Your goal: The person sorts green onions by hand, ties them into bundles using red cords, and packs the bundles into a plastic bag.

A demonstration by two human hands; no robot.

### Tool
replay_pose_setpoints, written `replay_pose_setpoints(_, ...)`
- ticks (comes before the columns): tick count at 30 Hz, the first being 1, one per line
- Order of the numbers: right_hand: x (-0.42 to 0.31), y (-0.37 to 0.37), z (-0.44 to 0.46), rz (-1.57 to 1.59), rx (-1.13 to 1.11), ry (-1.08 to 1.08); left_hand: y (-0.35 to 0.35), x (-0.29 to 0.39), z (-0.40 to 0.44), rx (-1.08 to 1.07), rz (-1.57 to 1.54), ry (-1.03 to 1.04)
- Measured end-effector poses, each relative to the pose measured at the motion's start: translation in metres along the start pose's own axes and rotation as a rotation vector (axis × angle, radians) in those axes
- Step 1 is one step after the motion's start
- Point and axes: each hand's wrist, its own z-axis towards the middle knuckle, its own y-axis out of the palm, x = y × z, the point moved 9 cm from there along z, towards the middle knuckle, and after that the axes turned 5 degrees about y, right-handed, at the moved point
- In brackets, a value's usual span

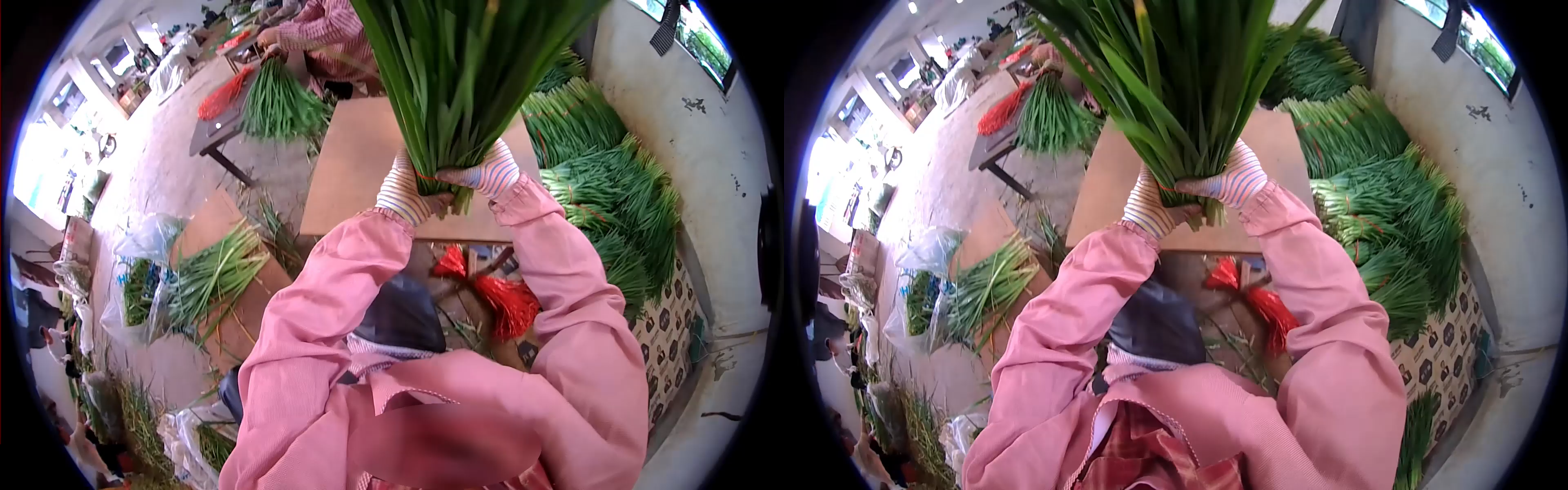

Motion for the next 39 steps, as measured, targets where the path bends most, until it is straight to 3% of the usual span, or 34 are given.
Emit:
replay_pose_setpoints(2,-0.001,-0.006,0.007,-0.032,-0.025,-0.077,-0.011,-0.008,0.021,-0.044,-0.004,-0.029)
replay_pose_setpoints(3,0.004,-0.009,0.011,-0.057,-0.049,-0.136,-0.014,-0.02,0.026,0.001,-0.179,-0.115)
replay_pose_setpoints(4,0.049,-0.006,0.031,0.854,-0.165,0.212,-0.018,-0.032,0.03,0.064,-0.363,-0.196)
replay_pose_setpoints(5,0.073,-0.017,0.029,0.619,-0.074,0.19,-0.021,-0.044,0.033,0.141,-0.539,-0.269)
replay_pose_setpoints(8,0.089,-0.03,0.024,-0.044,0.077,0.054,-0.07,-0.084,0.057,0.202,-0.55,-0.274)
replay_pose_setpoints(9,0.078,-0.033,0.024,-0.257,0.153,0.003,-0.07,-0.073,0.058,0.145,-0.356,-0.187)
replay_pose_setpoints(11,0.071,-0.027,0.041,-0.196,0.003,0.027,-0.059,-0.069,0.039,0.164,-0.617,-0.237)
replay_pose_setpoints(13,0.039,-0.018,0.047,-0.264,-0.001,0.024,-0.05,-0.029,0.03,0.045,0.242,0.235)
replay_pose_setpoints(14,0.035,-0.026,0.058,-0.538,-0.014,0.001,-0.046,-0.027,0.029,0.064,0.238,0.238)
replay_pose_setpoints(15,0.034,-0.025,0.063,-0.806,-0.02,0.068,-0.055,-0.036,0.028,0.132,0.366,0.196)
replay_pose_setpoints(16,0.034,-0.023,0.067,-1.078,-0.047,0.129,-0.061,-0.053,0.025,0.189,0.391,-0.019)
replay_pose_setpoints(18,0.043,-0.022,0.06,-1.467,-0.096,0.349,-0.078,-0.08,0.005,0.156,0.598,-0.22)
replay_pose_setpoints(19,0.067,-0.032,0.057,-1.46,-0.133,0.37,-0.084,-0.09,-0.009,0.068,0.785,-0.204)
replay_pose_setpoints(21,0.121,-0.06,0.055,-1.5,-0.168,0.315,-0.094,-0.11,-0.045,-0.041,0.752,-0.368)
replay_pose_setpoints(22,0.126,-0.063,0.06,-1.444,-0.214,0.339,-0.094,-0.095,-0.059,-0.011,0.874,-0.345)
replay_pose_setpoints(23,0.129,-0.065,0.062,-1.38,-0.251,0.371,-0.095,-0.087,-0.072,-0.02,0.752,-0.247)
replay_pose_setpoints(25,0.141,-0.077,0.066,-1.164,-0.266,0.48,-0.091,-0.041,-0.093,0.004,0.94,-0.129)
replay_pose_setpoints(27,0.14,-0.077,0.07,-1.29,-0.253,0.447,-0.1,0.001,-0.109,0.103,1.247,0.144)
replay_pose_setpoints(29,0.138,-0.075,0.069,-1.287,-0.265,0.435,-0.142,0.025,-0.121,0.392,1.253,0.184)
replay_pose_setpoints(31,0.135,-0.069,0.064,-1.28,-0.266,0.425,-0.192,0.033,-0.12,0.6,1.167,0.091)
replay_pose_setpoints(32,0.133,-0.068,0.064,-1.278,-0.25,0.436,-0.183,0.056,-0.111,0.594,1.359,0.108)
replay_pose_setpoints(33,0.131,-0.068,0.064,-1.275,-0.232,0.447,-0.18,0.072,-0.101,0.601,1.652,0.311)
replay_pose_setpoints(35,0.134,-0.071,0.063,-1.307,-0.23,0.482,-0.194,0.073,-0.083,0.625,1.576,0.304)
replay_pose_setpoints(37,0.133,-0.072,0.064,-1.289,-0.222,0.424,-0.202,0.062,-0.051,0.465,1.802,0.0)
replay_pose_setpoints(39,0.13,-0.069,0.063,-1.304,-0.215,0.407,-0.221,0.054,-0.03,0.35,1.814,-0.333)
